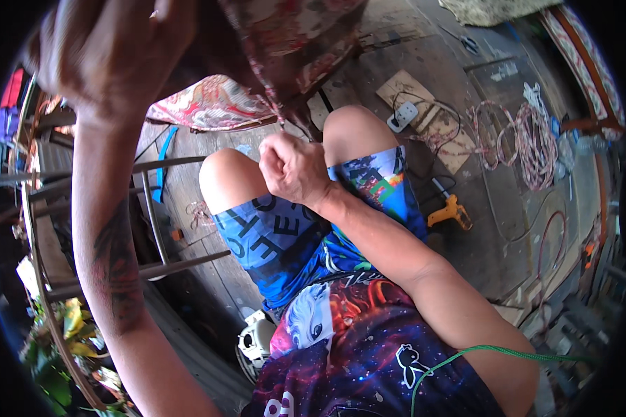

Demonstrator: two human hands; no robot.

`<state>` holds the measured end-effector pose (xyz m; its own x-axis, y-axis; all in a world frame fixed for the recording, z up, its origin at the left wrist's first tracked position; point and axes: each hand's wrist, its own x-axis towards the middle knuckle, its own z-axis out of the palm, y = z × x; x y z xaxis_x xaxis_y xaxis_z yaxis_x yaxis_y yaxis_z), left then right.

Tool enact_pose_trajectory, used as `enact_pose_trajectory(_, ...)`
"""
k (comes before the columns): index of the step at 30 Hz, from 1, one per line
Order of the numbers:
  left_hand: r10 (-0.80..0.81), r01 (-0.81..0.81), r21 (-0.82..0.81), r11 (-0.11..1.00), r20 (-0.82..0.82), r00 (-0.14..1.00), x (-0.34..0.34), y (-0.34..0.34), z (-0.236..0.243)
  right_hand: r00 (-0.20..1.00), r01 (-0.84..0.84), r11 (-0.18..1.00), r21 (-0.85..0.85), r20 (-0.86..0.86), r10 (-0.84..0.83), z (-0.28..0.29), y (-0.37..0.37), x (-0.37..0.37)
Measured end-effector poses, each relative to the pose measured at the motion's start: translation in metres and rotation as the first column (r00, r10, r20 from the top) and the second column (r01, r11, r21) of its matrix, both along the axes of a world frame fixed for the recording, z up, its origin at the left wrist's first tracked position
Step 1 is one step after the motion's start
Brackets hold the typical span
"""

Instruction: Using a hot glue gun to attach decorative gimp trim to the back of an upholstered chair.

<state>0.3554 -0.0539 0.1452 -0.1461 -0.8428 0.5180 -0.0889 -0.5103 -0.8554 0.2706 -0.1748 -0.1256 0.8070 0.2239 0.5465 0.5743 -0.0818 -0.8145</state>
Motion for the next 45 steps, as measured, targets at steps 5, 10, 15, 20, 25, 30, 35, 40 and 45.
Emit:
enact_pose_trajectory(5, 0.180, -0.175, 0.059, 0.983, -0.099, 0.979, 0.006, 0.005, 0.011, 0.838, 0.475, 0.873, 0.112, -0.362, -0.410, -0.015, -0.035, 0.085)
enact_pose_trajectory(10, 0.036, -0.007, 0.125, 0.992, -0.229, 0.973, 0.008, 0.015, 0.018, 0.791, 0.540, 0.835, -0.105, -0.275, -0.547, -0.048, -0.031, 0.147)
enact_pose_trajectory(15, 0.249, -0.255, -0.109, 0.961, -0.066, 0.966, -0.007, 0.019, 0.000, 0.795, 0.412, 0.911, -0.021, -0.481, -0.370, -0.047, -0.026, 0.154)
enact_pose_trajectory(20, 0.229, -0.242, -0.102, 0.965, -0.128, 0.965, -0.004, 0.025, 0.005, 0.782, 0.450, 0.891, -0.060, -0.456, -0.426, -0.048, -0.016, 0.154)
enact_pose_trajectory(25, 0.244, -0.254, -0.070, 0.965, -0.123, 0.962, -0.001, 0.025, 0.002, 0.759, 0.462, 0.883, -0.080, -0.479, -0.440, -0.049, -0.017, 0.155)
enact_pose_trajectory(30, 0.255, -0.261, -0.043, 0.964, -0.111, 0.961, 0.001, 0.034, 0.007, 0.760, 0.471, 0.878, -0.085, -0.467, -0.452, -0.048, -0.018, 0.152)
enact_pose_trajectory(35, 0.236, -0.234, 0.027, 0.972, -0.162, 0.958, 0.006, 0.043, 0.008, 0.783, 0.458, 0.889, -0.031, -0.460, -0.419, -0.055, -0.017, 0.154)
enact_pose_trajectory(40, 0.266, -0.272, -0.026, 0.962, -0.140, 0.954, 0.004, 0.031, 0.000, 0.768, 0.498, 0.863, -0.089, -0.417, -0.486, -0.058, -0.013, 0.155)
enact_pose_trajectory(45, 0.210, -0.225, -0.088, 0.970, -0.156, 0.965, 0.006, 0.031, -0.001, 0.786, 0.513, 0.858, -0.015, -0.393, -0.477, -0.073, -0.010, 0.158)
